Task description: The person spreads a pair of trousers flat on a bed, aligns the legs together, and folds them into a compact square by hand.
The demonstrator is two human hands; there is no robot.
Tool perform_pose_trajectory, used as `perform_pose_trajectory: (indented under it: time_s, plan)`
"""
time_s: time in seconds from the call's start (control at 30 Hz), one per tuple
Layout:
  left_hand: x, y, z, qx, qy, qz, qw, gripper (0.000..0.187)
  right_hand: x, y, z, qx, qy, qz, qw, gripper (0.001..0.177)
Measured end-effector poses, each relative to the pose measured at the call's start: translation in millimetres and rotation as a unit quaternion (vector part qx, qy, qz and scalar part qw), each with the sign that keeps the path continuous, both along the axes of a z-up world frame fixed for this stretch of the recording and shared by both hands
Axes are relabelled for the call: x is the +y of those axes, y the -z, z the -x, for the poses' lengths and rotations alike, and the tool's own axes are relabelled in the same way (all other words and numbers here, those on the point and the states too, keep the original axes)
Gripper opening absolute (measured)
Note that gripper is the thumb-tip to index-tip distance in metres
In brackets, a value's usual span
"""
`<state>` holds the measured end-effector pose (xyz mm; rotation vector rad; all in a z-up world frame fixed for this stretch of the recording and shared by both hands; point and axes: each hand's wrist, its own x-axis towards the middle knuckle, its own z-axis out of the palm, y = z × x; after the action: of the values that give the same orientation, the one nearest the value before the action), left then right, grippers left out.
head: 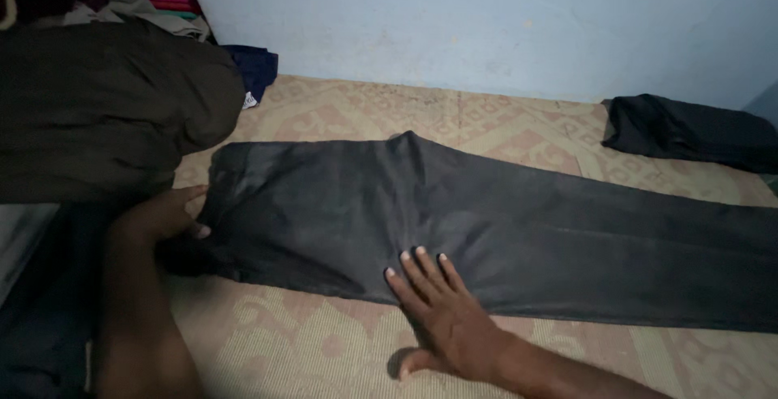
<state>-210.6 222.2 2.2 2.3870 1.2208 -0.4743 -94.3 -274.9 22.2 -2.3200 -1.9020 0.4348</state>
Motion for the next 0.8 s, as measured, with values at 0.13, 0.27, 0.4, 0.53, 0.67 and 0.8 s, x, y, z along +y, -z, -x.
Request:
perform_pose_trajectory:
  time_s: [0.13,0.27,0.4,0.53,0.67,0.8]
  plan:
    - [30.6,30.7,0.7,-0.033,0.038,0.000,0.999,0.086,-11.9,4.8,-5.7,-0.015,0.034,-0.090,0.995,0.123]
    - [65.1,63.8,-2.3,-0.178,0.088,0.015,0.980,0.055,-12.9,8.3,-9.5,-0.049,-0.003,-0.049,0.998,0.121]
    - [36.8,36.8,5.0,-0.178,-0.009,-0.004,0.984,0.049,-11.5,7.0,-9.0,-0.020,0.005,-0.013,1.000,0.122]
    - [3.5,-18.8,33.0,-0.259,0.022,0.110,0.959,0.063,-11.0,7.0,-9.5,-0.014,0.003,-0.017,1.000,0.122]
    - [-22.1,-42.1,29.3,-0.345,0.095,0.181,0.916,0.068,-11.5,9.2,-10.1,-0.006,0.007,-0.011,1.000,0.121]
    - [-52.0,-32.0,-24.7,-0.149,-0.063,0.043,0.986,0.092,-12.3,11.1,-11.0,-0.003,-0.001,-0.027,1.000,0.121]
